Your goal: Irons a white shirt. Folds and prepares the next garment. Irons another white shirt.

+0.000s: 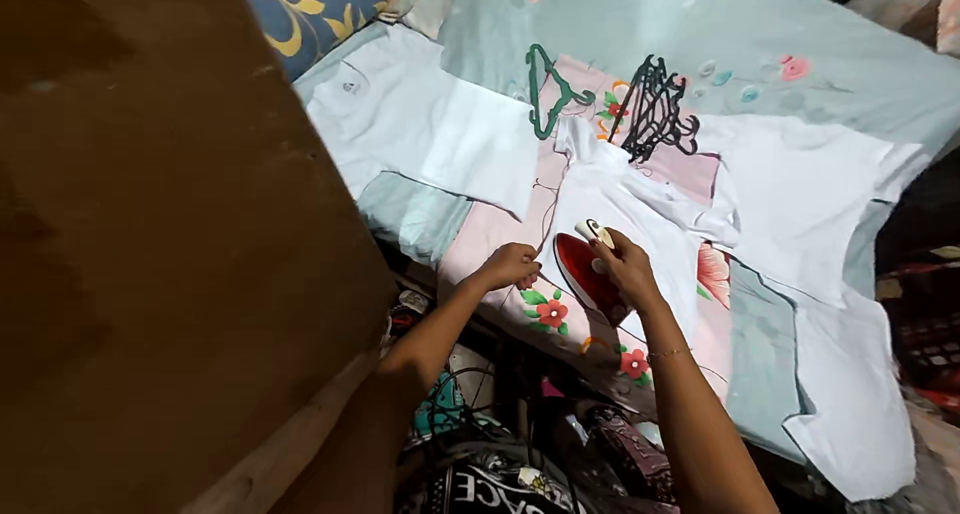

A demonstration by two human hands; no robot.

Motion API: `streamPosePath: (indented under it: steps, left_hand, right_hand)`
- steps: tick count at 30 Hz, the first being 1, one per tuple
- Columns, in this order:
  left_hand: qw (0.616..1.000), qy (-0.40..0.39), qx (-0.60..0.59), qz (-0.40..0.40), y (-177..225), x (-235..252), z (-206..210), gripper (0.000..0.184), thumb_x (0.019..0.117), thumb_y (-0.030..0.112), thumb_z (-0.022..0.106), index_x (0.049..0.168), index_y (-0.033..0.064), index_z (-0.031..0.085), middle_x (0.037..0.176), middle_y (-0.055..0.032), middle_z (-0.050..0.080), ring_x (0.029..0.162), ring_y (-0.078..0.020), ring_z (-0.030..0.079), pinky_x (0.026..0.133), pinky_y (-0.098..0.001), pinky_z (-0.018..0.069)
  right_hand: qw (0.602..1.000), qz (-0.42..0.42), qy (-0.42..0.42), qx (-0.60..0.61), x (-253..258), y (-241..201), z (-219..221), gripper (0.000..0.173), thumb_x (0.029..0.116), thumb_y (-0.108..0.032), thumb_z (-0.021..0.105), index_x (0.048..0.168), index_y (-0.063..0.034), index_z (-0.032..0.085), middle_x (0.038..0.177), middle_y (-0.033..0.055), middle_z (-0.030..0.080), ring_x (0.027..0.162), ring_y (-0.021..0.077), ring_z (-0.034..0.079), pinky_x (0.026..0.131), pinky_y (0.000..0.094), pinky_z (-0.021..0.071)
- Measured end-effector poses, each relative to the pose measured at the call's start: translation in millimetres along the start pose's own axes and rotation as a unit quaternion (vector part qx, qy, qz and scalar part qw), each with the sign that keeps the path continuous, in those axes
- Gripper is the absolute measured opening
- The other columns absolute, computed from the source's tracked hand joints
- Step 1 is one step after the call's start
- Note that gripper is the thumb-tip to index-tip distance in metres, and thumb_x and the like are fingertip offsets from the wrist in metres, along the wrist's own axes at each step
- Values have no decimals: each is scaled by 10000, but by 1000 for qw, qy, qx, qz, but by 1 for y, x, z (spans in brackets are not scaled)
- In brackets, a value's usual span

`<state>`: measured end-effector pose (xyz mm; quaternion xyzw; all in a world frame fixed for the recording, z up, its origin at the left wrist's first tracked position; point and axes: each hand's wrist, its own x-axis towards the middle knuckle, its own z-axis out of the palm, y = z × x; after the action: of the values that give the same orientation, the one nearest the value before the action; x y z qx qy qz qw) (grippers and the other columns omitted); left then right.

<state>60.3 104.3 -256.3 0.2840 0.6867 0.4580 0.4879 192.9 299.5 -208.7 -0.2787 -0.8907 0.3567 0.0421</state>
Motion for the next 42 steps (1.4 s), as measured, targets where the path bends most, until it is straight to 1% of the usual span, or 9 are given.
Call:
streamPosePath:
  steps: [6,14,18,22,26,29,33,37,42]
  left_hand:
    - [993,107,32,-42,-2,-43,-9,268,1081,154,516,1237,-35,625,935,-125,668,700,-120,615,698,-297,548]
    - [982,186,-9,-29,-19,-53,-20,201,1067,103,553,1185,-45,620,829,-82,657,617,-83,612,621,-253,553]
    - [983,172,68,-9,-3,-48,-9,197,1065,98,550,1178,-37,639,886,-122,679,689,-137,649,692,-325,580]
    - [966,184,172,53,6,-38,4,191,1041,72,558,1130,-43,681,962,-189,702,838,-269,685,827,-468,565]
    - [957,190,214,55,6,-18,12,331,1040,139,579,1305,-56,606,1238,-244,664,1088,-352,678,979,-515,528]
    - [960,185,206,29,10,-8,15,420,1027,192,620,1379,-27,554,1218,-217,677,1056,-349,681,948,-537,533]
    - [956,172,238,-17,16,-3,21,434,1028,212,622,1411,23,543,1147,-203,689,1080,-385,666,954,-606,512]
    - [957,175,228,-37,18,-2,21,333,1035,182,603,1316,4,616,1139,-219,686,1105,-388,653,976,-603,494]
    - [967,170,189,-11,11,-4,15,337,1024,119,601,1330,-21,581,1141,-241,670,1087,-391,653,965,-588,507]
  right_hand:
    - [1000,-13,2,16,6,-24,14,382,1060,-294,575,1331,-30,628,1033,220,702,901,347,680,847,564,523]
    - [985,-110,-125,-45,-22,-33,20,441,1035,-380,608,1397,-127,622,1085,220,722,1008,411,694,898,648,506]
    - [984,-95,-126,-81,-50,9,-15,505,1026,-427,609,1436,-134,602,1189,221,710,1124,425,669,979,654,476]
    - [995,-39,-73,-59,-86,80,-62,465,1024,-338,616,1409,-77,615,1189,242,702,1100,402,680,987,624,491]
    - [998,48,-43,-14,-116,134,-102,462,1030,-255,607,1427,-21,576,1265,264,661,1149,364,656,1025,557,484]
    - [996,68,-16,47,-123,154,-105,461,1013,-228,615,1418,-10,577,1256,230,668,1105,276,666,989,475,515]
    - [996,45,12,73,-119,152,-91,460,983,-231,622,1382,-2,609,1197,215,690,1031,231,676,938,439,530]
    - [997,29,1,66,-110,135,-79,453,986,-229,624,1376,0,614,1170,221,694,997,236,675,917,440,530]
    - [998,-12,-7,56,-94,103,-58,449,986,-218,633,1378,0,616,1181,243,695,1051,304,680,954,494,518]
